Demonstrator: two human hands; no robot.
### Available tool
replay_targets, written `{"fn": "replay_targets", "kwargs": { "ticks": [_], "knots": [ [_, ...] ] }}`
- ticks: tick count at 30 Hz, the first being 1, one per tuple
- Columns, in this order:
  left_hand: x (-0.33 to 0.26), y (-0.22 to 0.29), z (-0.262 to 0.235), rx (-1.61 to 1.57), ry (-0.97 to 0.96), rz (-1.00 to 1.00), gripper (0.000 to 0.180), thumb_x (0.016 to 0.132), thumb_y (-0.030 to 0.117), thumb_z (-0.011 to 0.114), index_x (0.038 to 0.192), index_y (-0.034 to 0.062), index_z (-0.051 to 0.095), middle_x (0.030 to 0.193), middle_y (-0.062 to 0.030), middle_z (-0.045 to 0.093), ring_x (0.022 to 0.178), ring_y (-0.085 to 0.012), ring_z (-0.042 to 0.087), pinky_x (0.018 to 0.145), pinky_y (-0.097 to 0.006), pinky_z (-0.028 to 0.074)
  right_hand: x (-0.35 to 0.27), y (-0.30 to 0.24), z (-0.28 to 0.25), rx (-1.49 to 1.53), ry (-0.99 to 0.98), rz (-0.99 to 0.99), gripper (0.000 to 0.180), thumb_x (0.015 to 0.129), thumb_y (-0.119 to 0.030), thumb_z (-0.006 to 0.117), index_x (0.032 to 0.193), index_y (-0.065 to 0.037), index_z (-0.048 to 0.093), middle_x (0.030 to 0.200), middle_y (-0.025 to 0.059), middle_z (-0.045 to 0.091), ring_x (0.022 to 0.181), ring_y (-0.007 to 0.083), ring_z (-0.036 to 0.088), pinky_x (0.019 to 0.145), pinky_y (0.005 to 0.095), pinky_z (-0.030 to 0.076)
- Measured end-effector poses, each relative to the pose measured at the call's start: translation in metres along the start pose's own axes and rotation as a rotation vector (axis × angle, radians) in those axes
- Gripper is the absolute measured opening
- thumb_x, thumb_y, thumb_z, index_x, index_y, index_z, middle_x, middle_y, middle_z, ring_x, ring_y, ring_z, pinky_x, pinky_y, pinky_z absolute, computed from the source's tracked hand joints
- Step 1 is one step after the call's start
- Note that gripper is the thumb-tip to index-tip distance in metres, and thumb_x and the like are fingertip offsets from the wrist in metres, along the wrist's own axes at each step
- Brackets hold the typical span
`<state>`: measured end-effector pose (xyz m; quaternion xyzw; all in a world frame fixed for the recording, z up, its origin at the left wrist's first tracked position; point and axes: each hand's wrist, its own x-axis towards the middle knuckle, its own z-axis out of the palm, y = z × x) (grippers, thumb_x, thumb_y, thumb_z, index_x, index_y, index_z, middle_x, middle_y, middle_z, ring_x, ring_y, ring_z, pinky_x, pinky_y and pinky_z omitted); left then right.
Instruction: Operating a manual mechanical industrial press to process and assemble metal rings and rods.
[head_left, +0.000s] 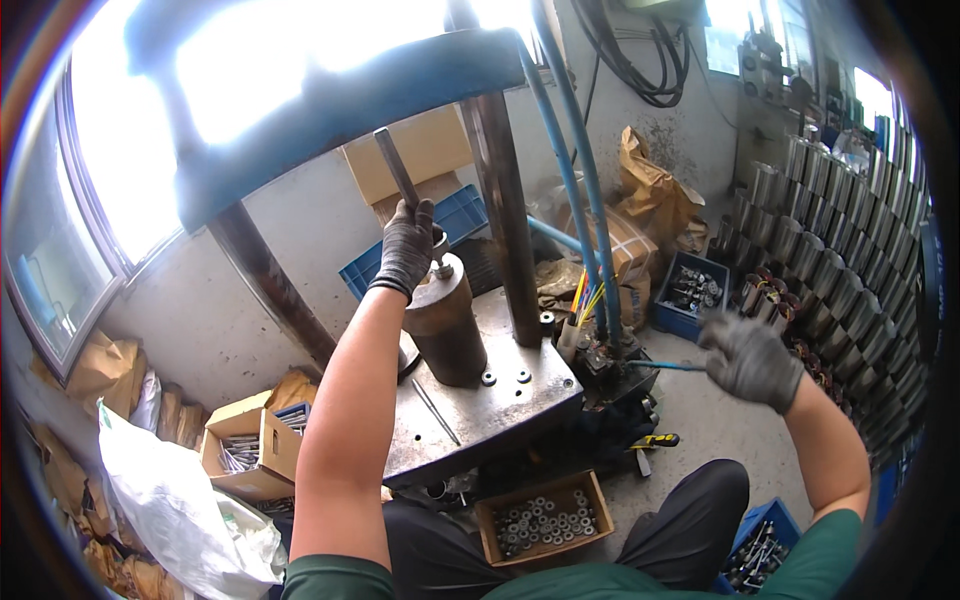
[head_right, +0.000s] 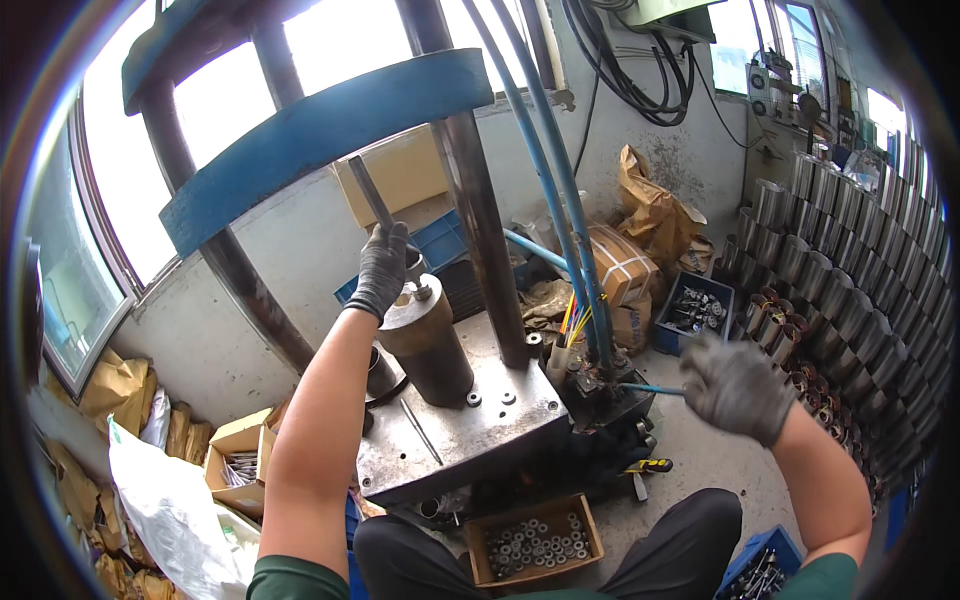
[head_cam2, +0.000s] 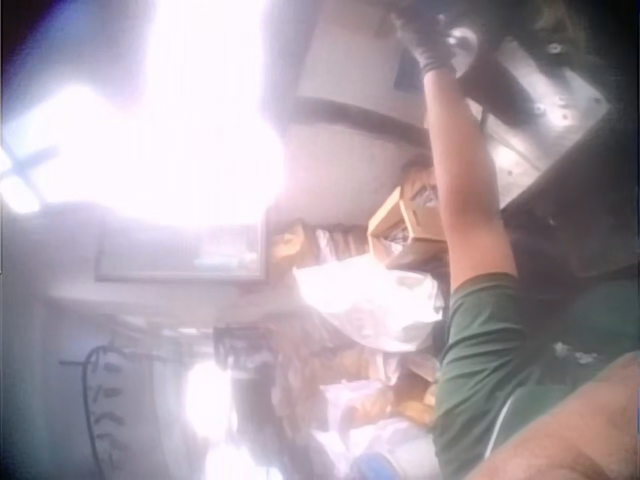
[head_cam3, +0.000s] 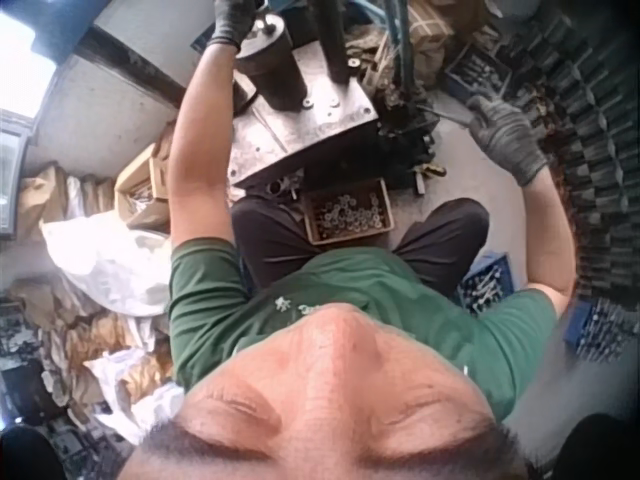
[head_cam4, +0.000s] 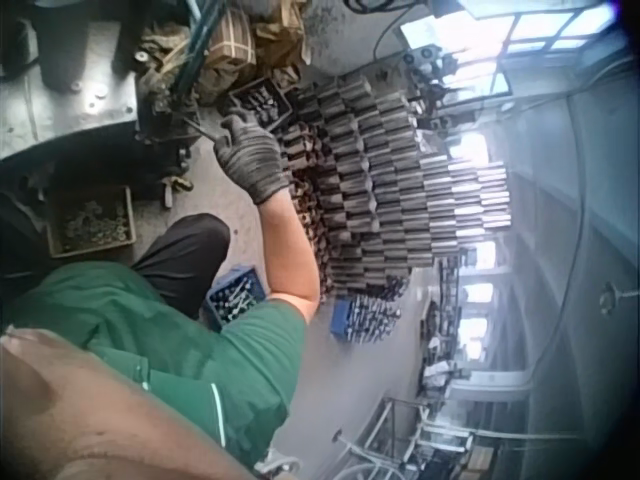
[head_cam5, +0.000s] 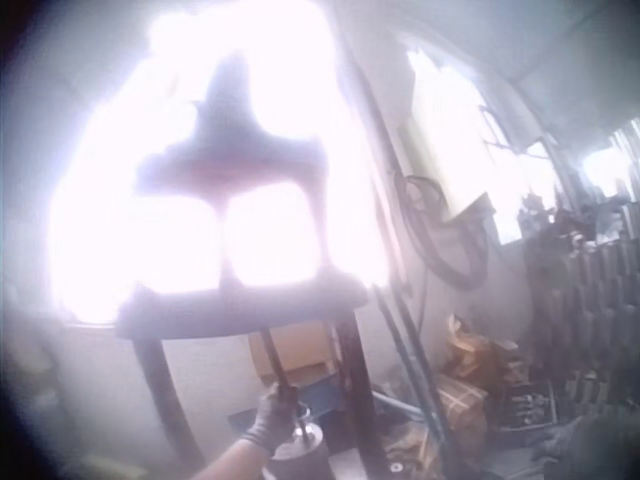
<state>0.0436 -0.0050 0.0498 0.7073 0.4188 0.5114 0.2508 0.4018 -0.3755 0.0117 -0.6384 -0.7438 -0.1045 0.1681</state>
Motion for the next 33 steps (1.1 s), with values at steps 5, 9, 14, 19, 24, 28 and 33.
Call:
{"fn": "replay_targets", "kwargs": {
  "ticks": [5,9,14,19,24,28,33],
  "knots": [
    [0.001,0.006,0.001,0.034,-0.011,-0.037,0.034,0.108,0.037,0.053,0.116,0.0043,0.057,0.076,-0.0101,0.067,0.068,-0.0199,0.068,0.062,-0.037,0.056,-0.069,-0.017,0.014,0.102,-0.721,0.070,0.047,0.088,-0.039,0.056,0.126,-0.013,0.068,0.109,0.0169,0.073,0.101,0.0372,0.070,0.091,0.0483,0.054],
    [-0.003,0.012,0.002,0.102,-0.002,-0.019,0.035,0.107,0.038,0.055,0.117,0.0048,0.058,0.077,-0.0107,0.067,0.068,-0.0196,0.069,0.064,-0.038,0.056,-0.089,-0.019,0.022,0.152,-0.762,0.120,0.043,0.089,-0.037,0.055,0.120,-0.011,0.071,0.108,0.0157,0.073,0.098,0.0362,0.070,0.087,0.0471,0.056],
    [0.000,0.008,0.000,0.129,0.003,-0.022,0.035,0.107,0.038,0.055,0.118,0.0048,0.059,0.078,-0.0117,0.069,0.069,-0.0205,0.071,0.064,-0.037,0.056,-0.088,-0.021,0.021,0.126,-0.730,0.088,0.041,0.087,-0.035,0.056,0.117,-0.012,0.073,0.107,0.0129,0.073,0.098,0.0351,0.070,0.085,0.0462,0.057],
    [-0.001,0.008,0.000,0.104,0.012,-0.031,0.037,0.107,0.038,0.054,0.118,0.0037,0.059,0.080,-0.0122,0.070,0.070,-0.0212,0.072,0.067,-0.037,0.057,-0.082,-0.015,0.016,0.204,-0.620,0.088,0.038,0.087,-0.034,0.057,0.112,-0.012,0.075,0.106,0.0127,0.074,0.097,0.0350,0.070,0.085,0.0459,0.056],
    [-0.003,0.013,0.002,0.112,0.015,-0.035,0.034,0.107,0.037,0.054,0.118,0.0053,0.059,0.079,-0.0108,0.068,0.071,-0.0202,0.070,0.066,-0.037,0.057,-0.083,-0.009,0.016,0.135,-0.735,0.064,0.038,0.087,-0.033,0.057,0.112,-0.011,0.076,0.108,0.0134,0.074,0.098,0.0348,0.070,0.087,0.0455,0.056],
    [-0.006,0.014,0.001,0.126,0.015,-0.046,0.034,0.107,0.037,0.054,0.118,0.0052,0.059,0.079,-0.0108,0.068,0.071,-0.0199,0.070,0.066,-0.037,0.057,-0.082,-0.011,0.017,0.113,-0.806,0.074,0.038,0.087,-0.033,0.058,0.112,-0.011,0.076,0.109,0.0147,0.074,0.099,0.0353,0.070,0.088,0.0460,0.056],
    [-0.010,0.016,0.002,0.101,0.036,-0.030,0.035,0.108,0.038,0.053,0.116,0.0043,0.060,0.077,-0.0098,0.071,0.072,-0.0215,0.071,0.069,-0.037,0.056,-0.082,-0.012,0.017,0.221,-0.615,0.113,0.038,0.088,-0.033,0.057,0.113,-0.011,0.075,0.108,0.0151,0.074,0.099,0.0356,0.070,0.089,0.0459,0.056]
  ]
}}
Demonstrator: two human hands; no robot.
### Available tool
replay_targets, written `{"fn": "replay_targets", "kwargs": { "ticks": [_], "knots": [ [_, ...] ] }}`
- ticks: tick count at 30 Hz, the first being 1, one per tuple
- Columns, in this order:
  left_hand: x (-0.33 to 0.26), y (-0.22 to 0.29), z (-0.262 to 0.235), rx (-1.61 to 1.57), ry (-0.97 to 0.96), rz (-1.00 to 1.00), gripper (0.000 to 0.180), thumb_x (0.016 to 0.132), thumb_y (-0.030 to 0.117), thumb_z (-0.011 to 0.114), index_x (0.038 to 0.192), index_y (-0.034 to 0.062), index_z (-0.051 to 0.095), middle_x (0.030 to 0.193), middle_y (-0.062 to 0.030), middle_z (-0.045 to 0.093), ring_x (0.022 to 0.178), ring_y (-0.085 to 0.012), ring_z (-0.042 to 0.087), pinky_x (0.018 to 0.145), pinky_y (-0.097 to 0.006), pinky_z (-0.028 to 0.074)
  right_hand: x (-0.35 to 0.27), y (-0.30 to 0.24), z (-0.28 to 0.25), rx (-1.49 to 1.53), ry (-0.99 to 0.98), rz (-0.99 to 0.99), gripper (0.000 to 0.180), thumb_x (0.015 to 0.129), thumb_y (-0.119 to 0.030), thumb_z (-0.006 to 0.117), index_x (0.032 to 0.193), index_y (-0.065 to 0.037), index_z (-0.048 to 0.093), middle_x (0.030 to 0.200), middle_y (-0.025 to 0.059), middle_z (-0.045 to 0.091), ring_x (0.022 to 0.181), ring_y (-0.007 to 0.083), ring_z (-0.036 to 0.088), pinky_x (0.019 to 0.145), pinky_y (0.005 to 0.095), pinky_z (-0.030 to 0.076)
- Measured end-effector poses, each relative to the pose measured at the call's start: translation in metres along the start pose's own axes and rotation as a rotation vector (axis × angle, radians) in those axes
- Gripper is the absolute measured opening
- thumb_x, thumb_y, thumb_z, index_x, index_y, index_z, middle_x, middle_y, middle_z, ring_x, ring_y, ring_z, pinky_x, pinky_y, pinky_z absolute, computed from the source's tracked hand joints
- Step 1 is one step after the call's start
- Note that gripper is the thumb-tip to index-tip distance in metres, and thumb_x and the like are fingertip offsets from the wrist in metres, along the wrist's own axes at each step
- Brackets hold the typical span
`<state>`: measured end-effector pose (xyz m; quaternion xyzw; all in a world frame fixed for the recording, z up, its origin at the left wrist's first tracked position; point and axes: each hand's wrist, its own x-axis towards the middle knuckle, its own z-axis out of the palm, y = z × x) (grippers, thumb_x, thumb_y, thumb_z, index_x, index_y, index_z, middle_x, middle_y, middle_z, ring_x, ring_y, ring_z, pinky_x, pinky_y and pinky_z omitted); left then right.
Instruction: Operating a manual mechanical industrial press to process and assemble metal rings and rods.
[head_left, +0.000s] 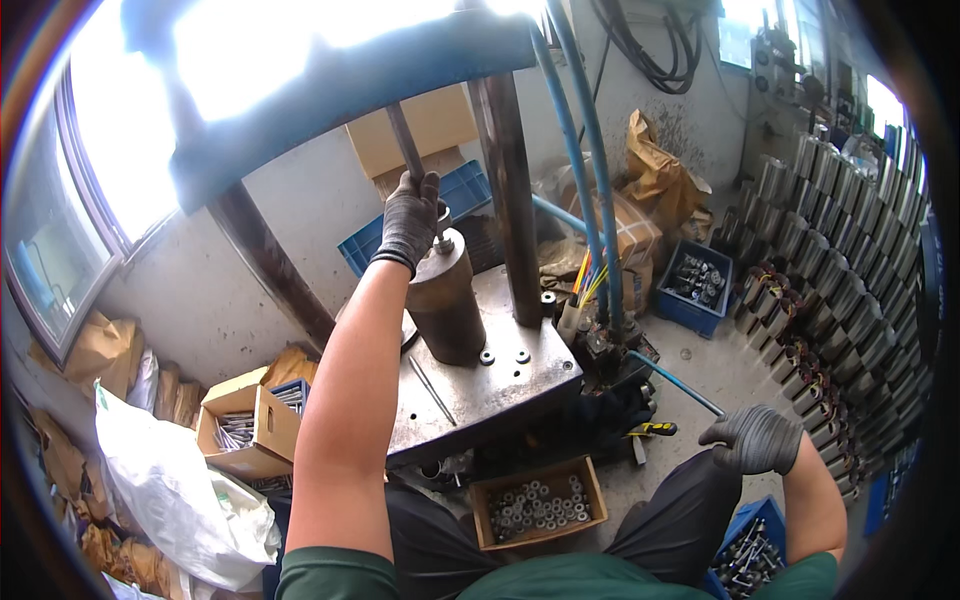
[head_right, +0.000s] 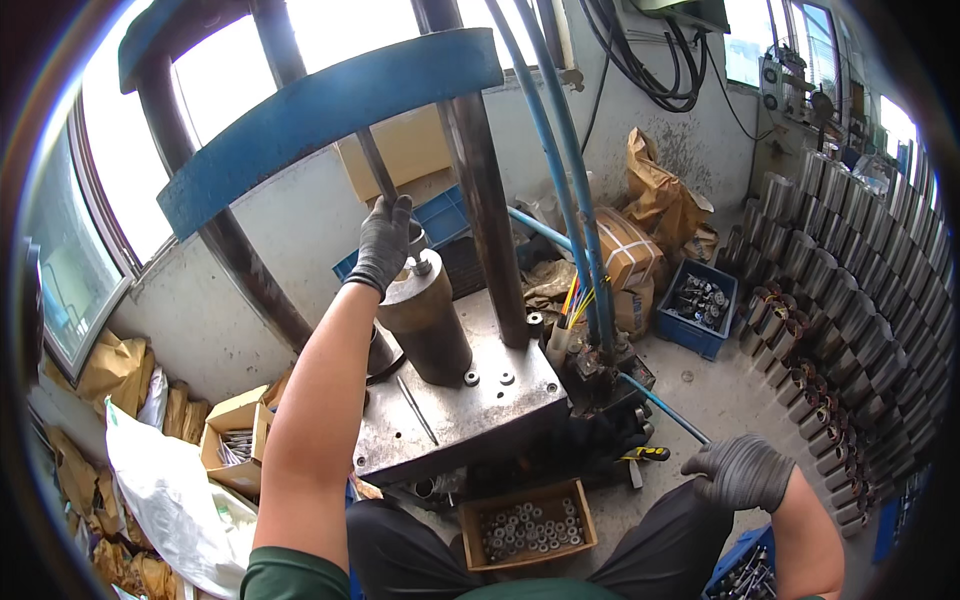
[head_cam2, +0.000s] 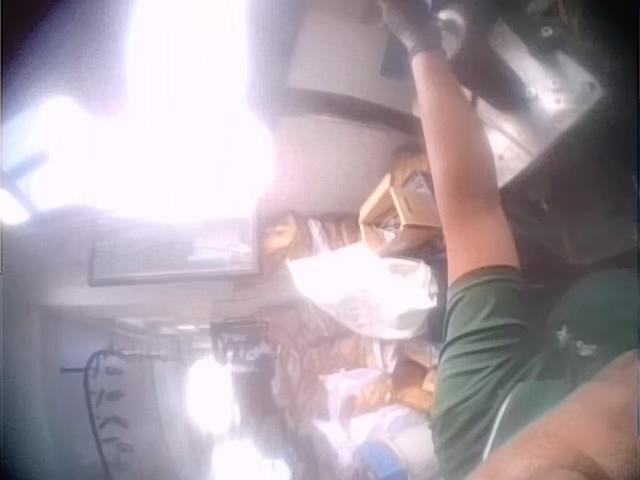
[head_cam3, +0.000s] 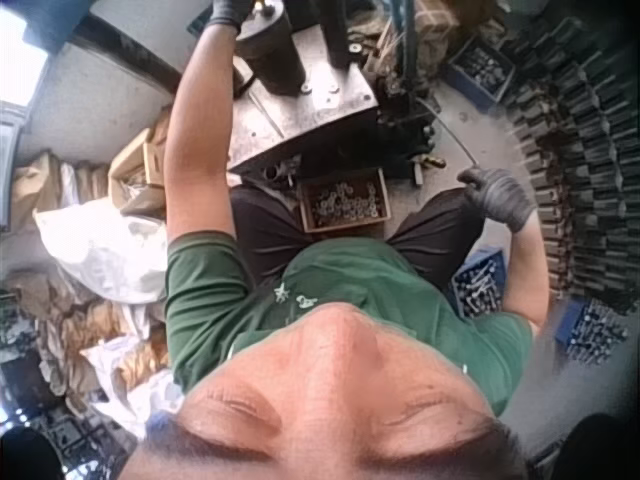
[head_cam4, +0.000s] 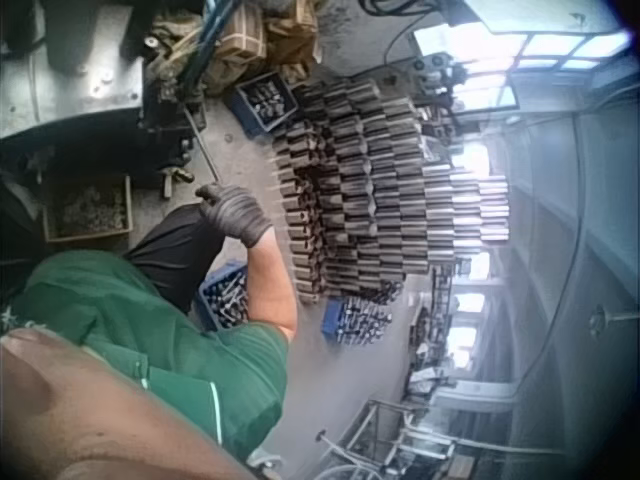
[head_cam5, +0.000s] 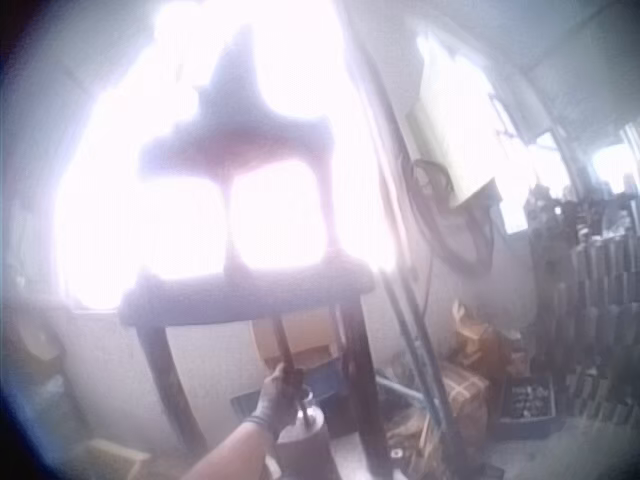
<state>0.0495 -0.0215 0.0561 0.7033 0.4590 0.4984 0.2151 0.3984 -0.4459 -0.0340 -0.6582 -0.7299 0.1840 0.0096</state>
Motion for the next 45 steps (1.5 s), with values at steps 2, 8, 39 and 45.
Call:
{"fn": "replay_targets", "kwargs": {
  "ticks": [2,8,39,45],
  "knots": [
    [-0.001,0.004,-0.001,0.009,-0.005,-0.005,0.035,0.108,0.038,0.052,0.116,0.0043,0.060,0.078,-0.0105,0.072,0.073,-0.0220,0.072,0.070,-0.037,0.057,-0.002,0.000,0.001,-0.165,-0.213,0.015,0.039,0.088,-0.032,0.057,0.114,-0.010,0.075,0.108,0.0148,0.074,0.100,0.0355,0.070,0.089,0.0457,0.056],
    [-0.004,0.006,-0.002,0.019,-0.006,0.005,0.037,0.108,0.039,0.051,0.116,0.0038,0.060,0.080,-0.0123,0.074,0.076,-0.0236,0.074,0.072,-0.037,0.057,-0.001,0.002,-0.002,-0.023,-0.075,-0.006,0.037,0.088,-0.032,0.057,0.113,-0.010,0.075,0.106,0.0146,0.074,0.099,0.0356,0.070,0.088,0.0458,0.056],
    [-0.005,-0.005,0.000,-0.016,0.027,0.002,0.033,0.108,0.037,0.055,0.112,0.0058,0.063,0.077,-0.0081,0.069,0.071,-0.0194,0.069,0.067,-0.037,0.054,0.005,-0.006,-0.017,0.033,-0.027,0.057,0.038,0.089,-0.033,0.060,0.115,-0.008,0.073,0.104,0.0165,0.073,0.099,0.0374,0.069,0.088,0.0468,0.055],
    [-0.008,-0.002,0.001,-0.032,0.039,0.001,0.030,0.107,0.036,0.055,0.111,0.0071,0.063,0.077,-0.0075,0.069,0.070,-0.0188,0.068,0.067,-0.036,0.055,0.092,-0.020,-0.091,-0.373,1.102,-0.177,0.031,0.085,-0.007,0.071,0.116,-0.004,0.066,0.108,0.0184,0.069,0.107,0.0371,0.067,0.103,0.0421,0.050]
  ]
}}
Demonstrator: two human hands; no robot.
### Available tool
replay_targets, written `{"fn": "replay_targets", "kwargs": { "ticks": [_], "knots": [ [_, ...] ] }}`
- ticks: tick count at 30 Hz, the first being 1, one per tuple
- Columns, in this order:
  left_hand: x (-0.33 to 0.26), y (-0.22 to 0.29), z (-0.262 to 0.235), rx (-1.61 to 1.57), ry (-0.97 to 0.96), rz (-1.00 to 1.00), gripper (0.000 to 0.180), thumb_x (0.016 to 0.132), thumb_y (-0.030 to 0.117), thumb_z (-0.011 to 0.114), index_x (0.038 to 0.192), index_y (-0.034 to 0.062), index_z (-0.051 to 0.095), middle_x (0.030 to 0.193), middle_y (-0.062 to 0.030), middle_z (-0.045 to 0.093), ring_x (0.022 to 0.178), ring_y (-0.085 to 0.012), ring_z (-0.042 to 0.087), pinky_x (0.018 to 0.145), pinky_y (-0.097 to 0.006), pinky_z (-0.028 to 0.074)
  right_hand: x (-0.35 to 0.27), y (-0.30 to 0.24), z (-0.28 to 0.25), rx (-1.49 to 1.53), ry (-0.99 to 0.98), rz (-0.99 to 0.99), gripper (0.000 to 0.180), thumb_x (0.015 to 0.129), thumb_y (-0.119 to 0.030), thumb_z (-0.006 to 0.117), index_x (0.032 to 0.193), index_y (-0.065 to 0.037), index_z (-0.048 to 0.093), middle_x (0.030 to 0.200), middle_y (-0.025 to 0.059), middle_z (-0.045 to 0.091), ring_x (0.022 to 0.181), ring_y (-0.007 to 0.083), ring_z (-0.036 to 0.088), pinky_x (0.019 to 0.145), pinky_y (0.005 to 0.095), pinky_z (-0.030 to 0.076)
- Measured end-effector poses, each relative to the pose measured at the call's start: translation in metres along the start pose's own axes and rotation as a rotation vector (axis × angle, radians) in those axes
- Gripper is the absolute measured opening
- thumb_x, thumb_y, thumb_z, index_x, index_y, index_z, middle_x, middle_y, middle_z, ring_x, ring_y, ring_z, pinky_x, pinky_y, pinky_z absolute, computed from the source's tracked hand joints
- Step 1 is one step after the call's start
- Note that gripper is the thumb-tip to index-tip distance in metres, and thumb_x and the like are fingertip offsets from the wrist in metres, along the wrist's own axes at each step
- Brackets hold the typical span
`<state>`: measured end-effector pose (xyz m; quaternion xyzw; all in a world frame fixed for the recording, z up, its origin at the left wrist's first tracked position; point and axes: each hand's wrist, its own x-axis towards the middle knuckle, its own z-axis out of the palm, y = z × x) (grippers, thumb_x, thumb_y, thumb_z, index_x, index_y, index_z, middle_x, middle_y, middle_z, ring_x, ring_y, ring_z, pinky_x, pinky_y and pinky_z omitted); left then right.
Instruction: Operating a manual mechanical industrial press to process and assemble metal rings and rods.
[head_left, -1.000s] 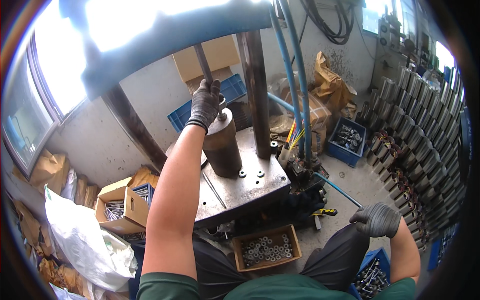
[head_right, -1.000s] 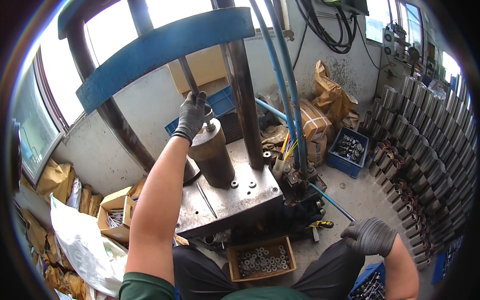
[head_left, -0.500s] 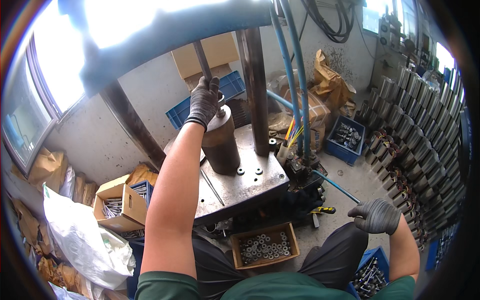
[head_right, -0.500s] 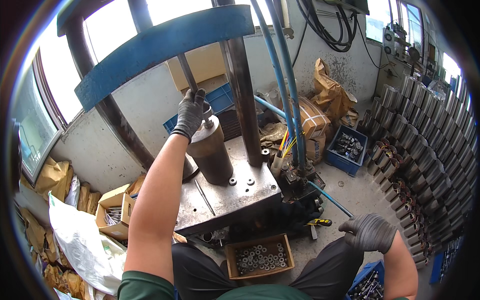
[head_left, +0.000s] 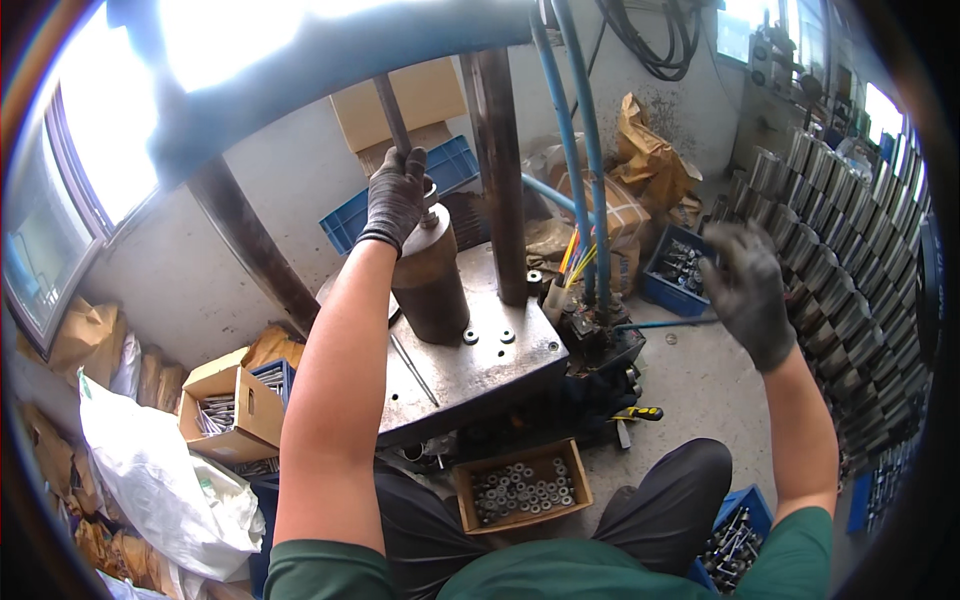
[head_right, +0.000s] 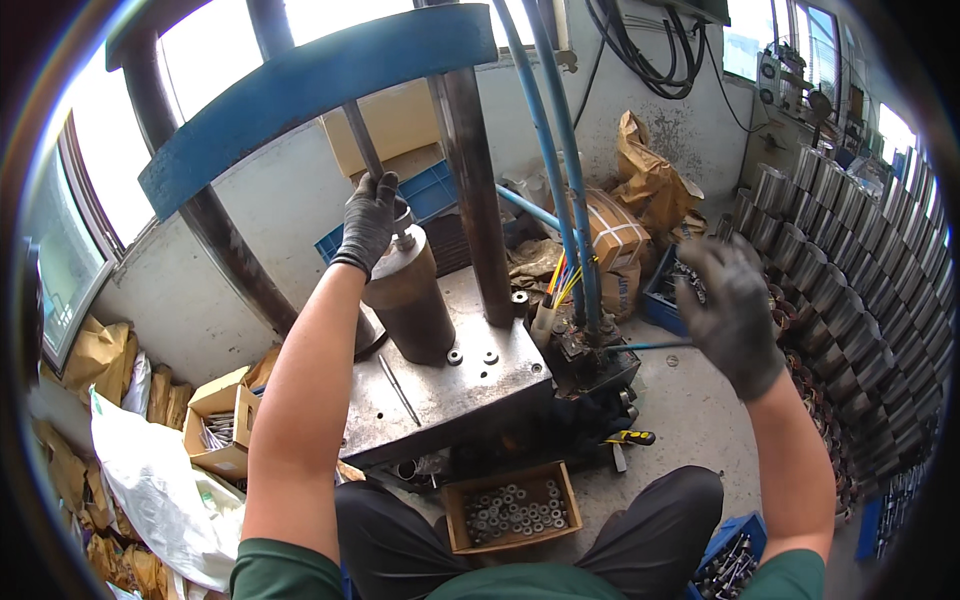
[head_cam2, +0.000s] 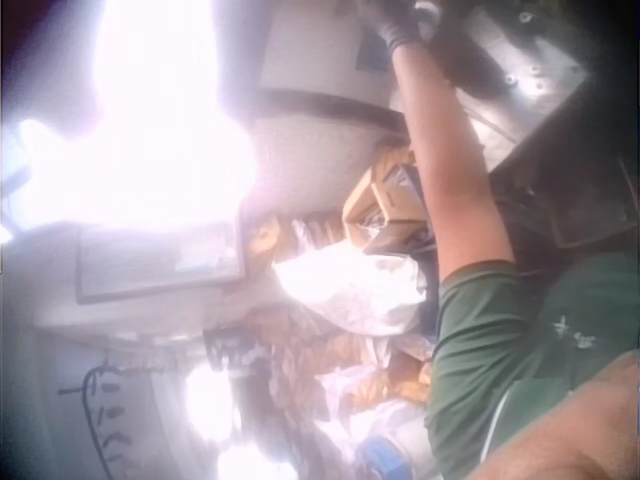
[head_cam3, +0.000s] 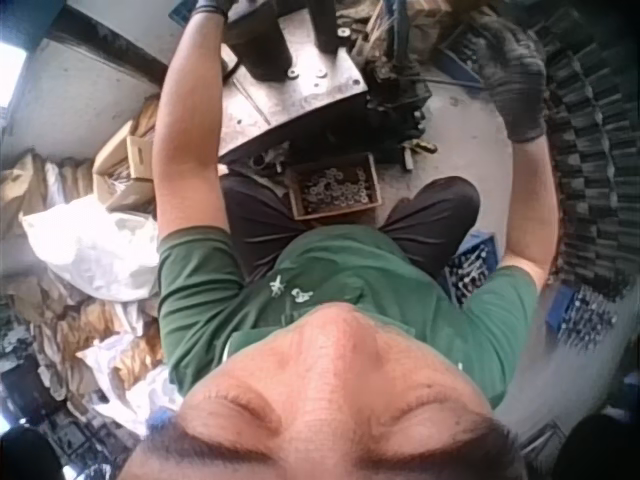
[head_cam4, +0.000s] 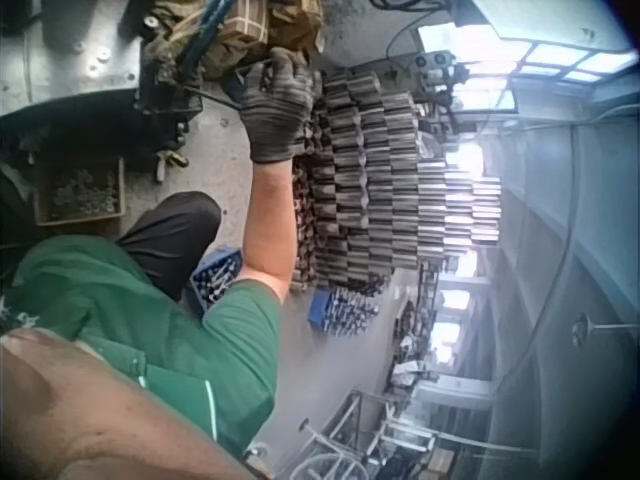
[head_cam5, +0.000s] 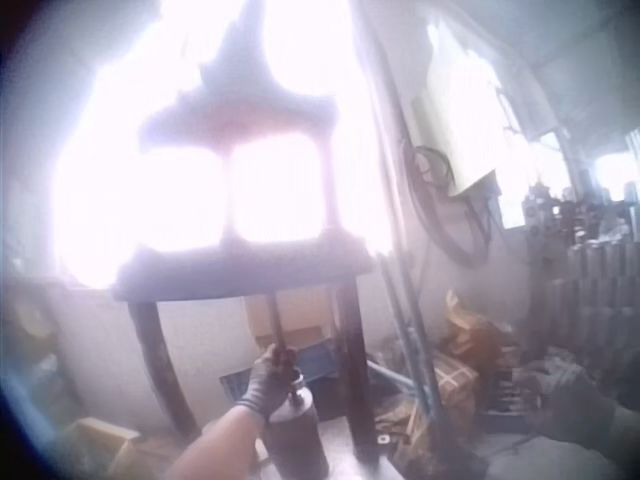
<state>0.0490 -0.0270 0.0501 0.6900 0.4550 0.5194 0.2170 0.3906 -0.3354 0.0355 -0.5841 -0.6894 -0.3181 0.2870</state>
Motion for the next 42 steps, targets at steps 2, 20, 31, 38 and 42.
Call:
{"fn": "replay_targets", "kwargs": {
  "ticks": [2,20,31,38,42],
  "knots": [
    [-0.003,0.008,0.004,-0.040,-0.013,-0.026,0.030,0.107,0.035,0.055,0.111,0.0070,0.063,0.077,-0.0075,0.069,0.070,-0.0185,0.068,0.067,-0.036,0.055,0.028,0.013,0.025,0.157,0.168,0.031,0.044,0.082,-0.001,0.074,0.124,-0.003,0.064,0.121,0.0182,0.063,0.112,0.0372,0.066,0.105,0.0405,0.050],
    [-0.134,-0.017,-0.003,-0.920,0.019,0.345,0.021,0.104,0.023,0.060,0.111,0.0033,0.060,0.080,-0.0027,0.058,0.065,-0.0128,0.056,0.059,-0.029,0.048,0.087,0.024,0.044,0.200,-0.278,0.575,0.071,0.097,-0.066,0.055,0.085,0.001,0.073,0.081,0.0232,0.069,0.086,0.0379,0.070,0.080,0.0453,0.053],
    [-0.256,-0.133,0.006,-1.358,-0.073,-1.142,0.035,0.099,0.040,0.049,0.102,0.0076,0.062,0.076,-0.0068,0.059,0.064,-0.0228,0.062,0.063,-0.038,0.057,-0.037,-0.011,-0.009,0.327,-0.129,0.197,0.008,0.086,-0.004,0.068,0.093,-0.001,0.067,0.087,0.0166,0.067,0.081,0.0339,0.068,0.079,0.0400,0.054],
    [-0.245,-0.163,0.014,-1.370,-0.128,-1.150,0.039,0.103,0.046,0.045,0.095,0.0104,0.060,0.067,-0.0011,0.051,0.052,-0.0166,0.052,0.049,-0.035,0.049,-0.099,-0.098,-0.045,0.266,-0.062,-0.157,0.026,0.075,0.004,0.070,0.099,-0.006,0.067,0.100,0.0132,0.069,0.097,0.0346,0.068,0.097,0.0487,0.051],
    [-0.288,-0.117,0.018,-1.362,-0.227,-1.341,0.043,0.106,0.048,0.043,0.093,0.0119,0.061,0.067,-0.0024,0.052,0.054,-0.0180,0.052,0.055,-0.036,0.051,-0.146,-0.143,0.001,0.597,-0.091,0.029,0.029,0.081,-0.009,0.077,0.109,-0.005,0.071,0.109,0.0136,0.071,0.102,0.0334,0.069,0.092,0.0445,0.056]
  ]
}}
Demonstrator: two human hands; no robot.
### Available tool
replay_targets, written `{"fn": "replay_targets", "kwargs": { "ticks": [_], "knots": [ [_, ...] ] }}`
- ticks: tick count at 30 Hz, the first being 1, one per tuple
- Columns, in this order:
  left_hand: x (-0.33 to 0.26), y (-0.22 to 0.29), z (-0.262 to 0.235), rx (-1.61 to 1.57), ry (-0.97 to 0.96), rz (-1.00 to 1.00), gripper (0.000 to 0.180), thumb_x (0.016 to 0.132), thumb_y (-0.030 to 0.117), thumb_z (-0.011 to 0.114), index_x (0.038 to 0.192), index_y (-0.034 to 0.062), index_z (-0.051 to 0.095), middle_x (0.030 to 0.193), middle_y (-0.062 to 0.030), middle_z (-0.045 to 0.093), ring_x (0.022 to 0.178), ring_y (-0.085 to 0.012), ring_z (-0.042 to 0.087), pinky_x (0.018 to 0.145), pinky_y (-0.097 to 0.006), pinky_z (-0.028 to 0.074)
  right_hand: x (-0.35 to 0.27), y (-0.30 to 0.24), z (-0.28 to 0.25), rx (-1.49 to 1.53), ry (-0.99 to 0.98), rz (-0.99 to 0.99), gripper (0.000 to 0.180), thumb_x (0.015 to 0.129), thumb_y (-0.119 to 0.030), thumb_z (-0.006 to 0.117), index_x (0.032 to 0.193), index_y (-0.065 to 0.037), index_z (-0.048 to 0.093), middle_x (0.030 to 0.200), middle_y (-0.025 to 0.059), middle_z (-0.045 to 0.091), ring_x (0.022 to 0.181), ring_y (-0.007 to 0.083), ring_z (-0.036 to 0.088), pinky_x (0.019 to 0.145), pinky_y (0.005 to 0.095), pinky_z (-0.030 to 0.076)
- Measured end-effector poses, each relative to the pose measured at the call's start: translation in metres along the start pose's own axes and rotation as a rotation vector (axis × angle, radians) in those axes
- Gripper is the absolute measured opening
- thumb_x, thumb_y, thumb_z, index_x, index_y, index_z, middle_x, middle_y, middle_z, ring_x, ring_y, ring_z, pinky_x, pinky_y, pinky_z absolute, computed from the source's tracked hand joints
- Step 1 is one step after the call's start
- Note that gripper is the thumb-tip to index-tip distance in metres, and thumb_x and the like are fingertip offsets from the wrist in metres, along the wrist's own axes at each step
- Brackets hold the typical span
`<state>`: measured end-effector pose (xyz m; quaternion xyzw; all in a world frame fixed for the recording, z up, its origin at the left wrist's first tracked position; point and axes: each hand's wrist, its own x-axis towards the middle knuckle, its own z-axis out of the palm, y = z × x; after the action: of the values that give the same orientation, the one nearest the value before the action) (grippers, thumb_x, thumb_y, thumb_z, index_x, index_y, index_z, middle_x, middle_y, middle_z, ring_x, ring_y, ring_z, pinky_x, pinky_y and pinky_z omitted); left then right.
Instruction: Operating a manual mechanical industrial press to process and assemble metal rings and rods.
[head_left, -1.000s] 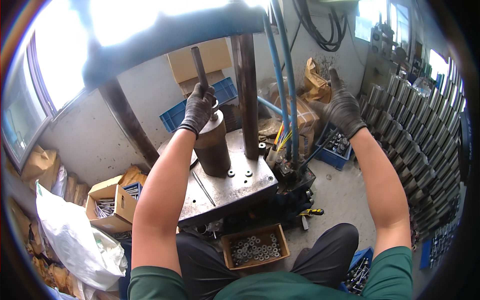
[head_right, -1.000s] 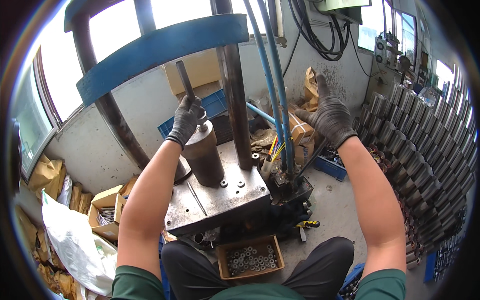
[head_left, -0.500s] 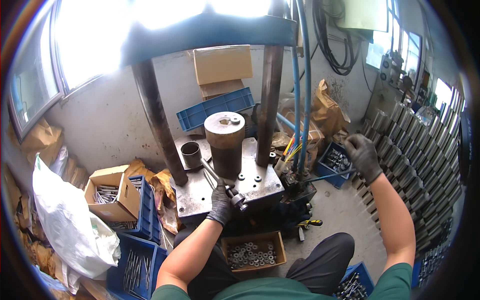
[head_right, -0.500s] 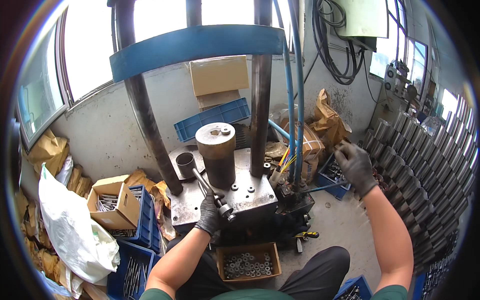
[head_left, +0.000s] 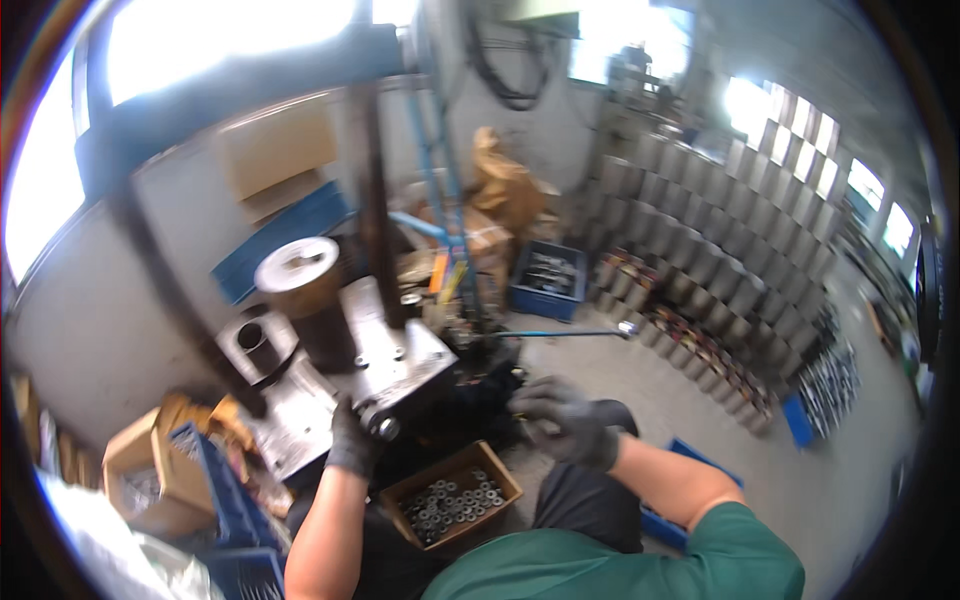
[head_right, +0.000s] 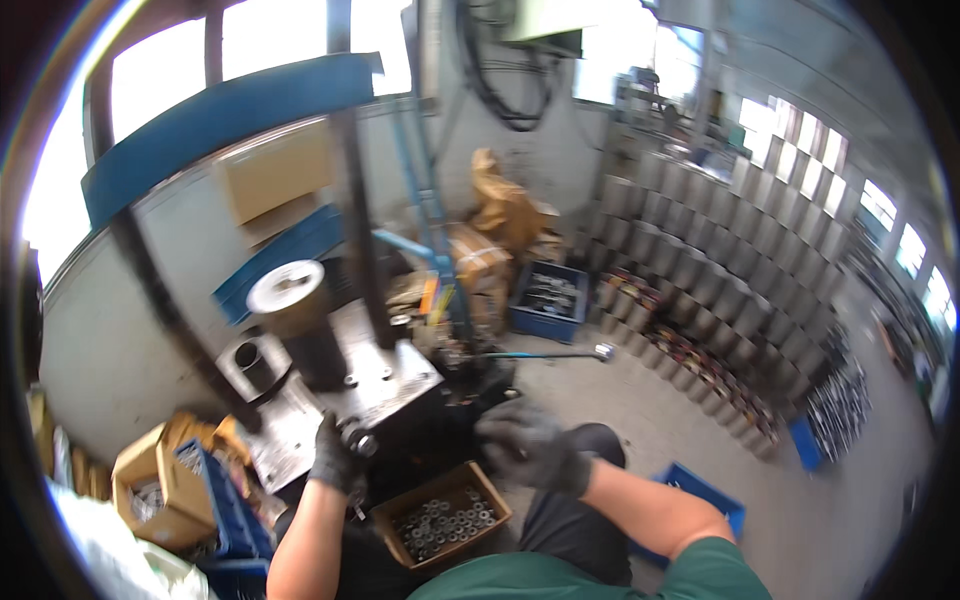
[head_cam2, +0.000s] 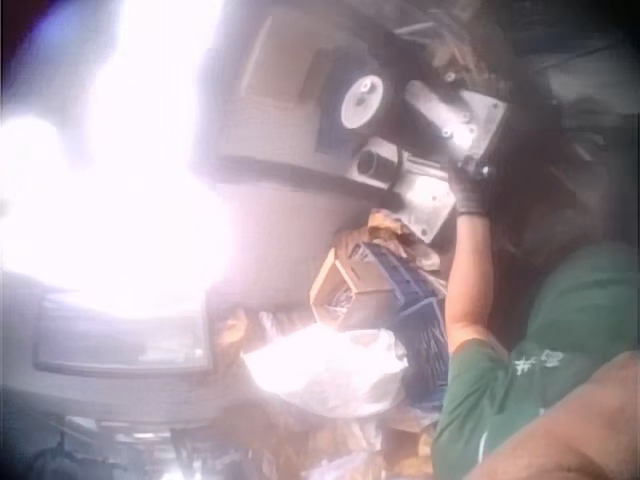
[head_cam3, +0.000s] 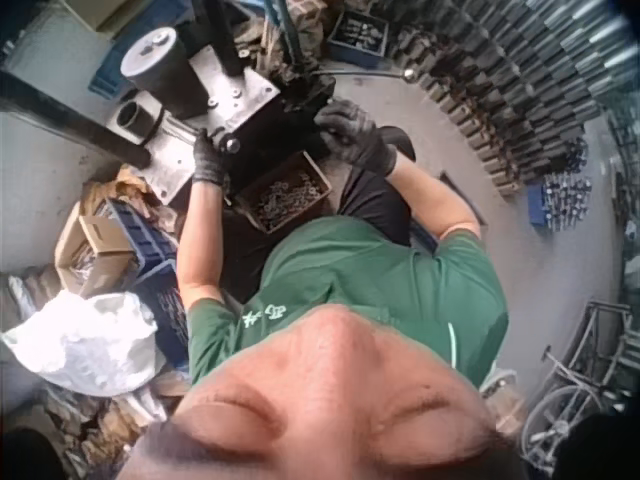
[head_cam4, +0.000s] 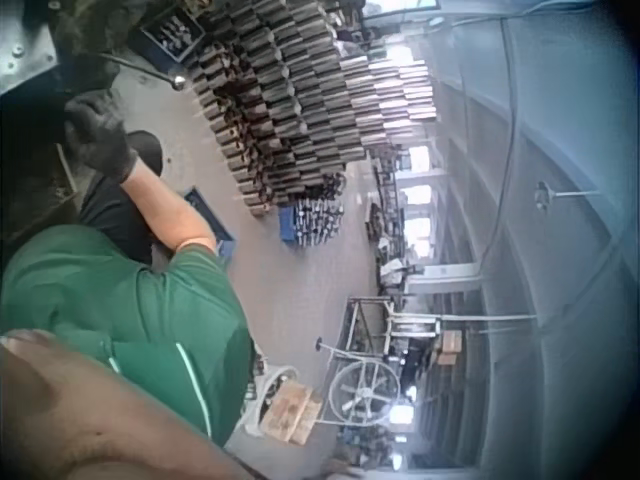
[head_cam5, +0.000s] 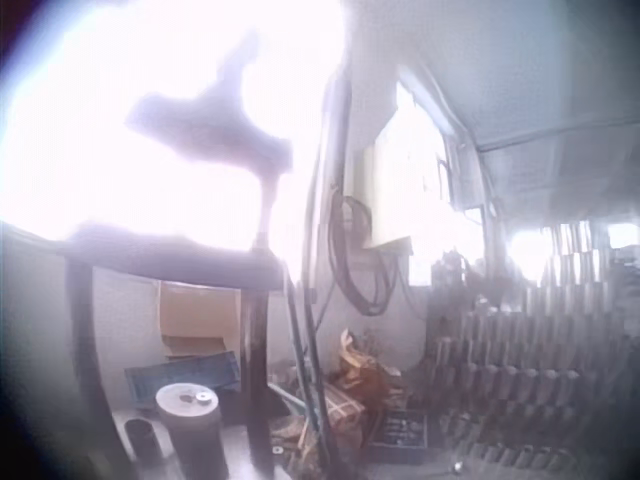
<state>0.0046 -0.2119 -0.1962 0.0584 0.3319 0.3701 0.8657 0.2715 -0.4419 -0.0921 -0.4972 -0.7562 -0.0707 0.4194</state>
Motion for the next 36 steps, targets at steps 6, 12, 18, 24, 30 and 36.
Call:
{"fn": "replay_targets", "kwargs": {
  "ticks": [6,12,18,24,30,36],
  "knots": [
    [-0.018,-0.081,-0.035,0.481,-0.213,-0.015,0.025,0.099,0.033,0.064,0.102,0.0084,0.061,0.072,-0.0041,0.060,0.066,-0.0197,0.062,0.059,-0.034,0.053,-0.073,-0.008,0.152,0.956,0.096,0.922,0.047,0.105,-0.047,0.056,0.134,-0.010,0.061,0.111,0.0058,0.067,0.099,0.0148,0.065,0.083,0.0332,0.055],
    [-0.049,-0.106,0.002,1.168,-0.512,0.165,0.035,0.081,0.007,0.075,0.112,0.0025,0.060,0.091,-0.0078,0.067,0.077,-0.0143,0.065,0.062,-0.030,0.054,-0.085,-0.013,0.176,1.358,0.216,1.078,0.040,0.108,-0.053,0.048,0.117,-0.020,0.068,0.083,-0.0036,0.066,0.068,0.0058,0.060,0.055,0.0227,0.046],
    [-0.013,-0.098,-0.006,1.104,-0.712,0.540,0.039,0.085,0.008,0.066,0.124,0.0029,0.059,0.103,-0.0047,0.066,0.092,-0.0162,0.065,0.083,-0.030,0.055,-0.069,-0.008,0.104,1.461,0.216,1.149,0.044,0.106,-0.055,0.048,0.109,-0.018,0.071,0.068,-0.0024,0.062,0.053,0.0072,0.055,0.047,0.0240,0.042],
    [-0.014,-0.094,-0.020,1.249,-0.561,0.509,0.034,0.095,0.005,0.060,0.129,0.0034,0.059,0.116,-0.0048,0.065,0.108,-0.0160,0.062,0.097,-0.030,0.051,-0.108,-0.005,-0.035,1.427,0.423,0.794,0.048,0.099,-0.053,0.065,0.113,-0.007,0.068,0.080,-0.0015,0.064,0.067,0.0060,0.060,0.056,0.0230,0.047],
    [0.021,-0.087,-0.076,1.086,-0.472,0.218,0.029,0.095,0.001,0.061,0.124,0.0039,0.061,0.112,-0.0041,0.065,0.107,-0.0169,0.062,0.096,-0.031,0.052,-0.241,0.015,-0.043,1.207,0.804,1.287,0.035,0.095,-0.033,0.070,0.118,-0.008,0.061,0.091,0.0071,0.069,0.073,0.0147,0.066,0.066,0.0331,0.059],
    [0.003,-0.108,-0.065,1.829,-0.565,0.600,0.021,0.095,0.000,0.059,0.115,0.0018,0.065,0.106,-0.0108,0.066,0.102,-0.0265,0.064,0.093,-0.037,0.052,-0.435,0.058,0.022,1.360,1.605,1.770,0.014,0.094,-0.023,0.066,0.088,-0.017,0.056,0.066,0.0037,0.058,0.053,0.0202,0.058,0.049,0.0382,0.052]
  ]
}}
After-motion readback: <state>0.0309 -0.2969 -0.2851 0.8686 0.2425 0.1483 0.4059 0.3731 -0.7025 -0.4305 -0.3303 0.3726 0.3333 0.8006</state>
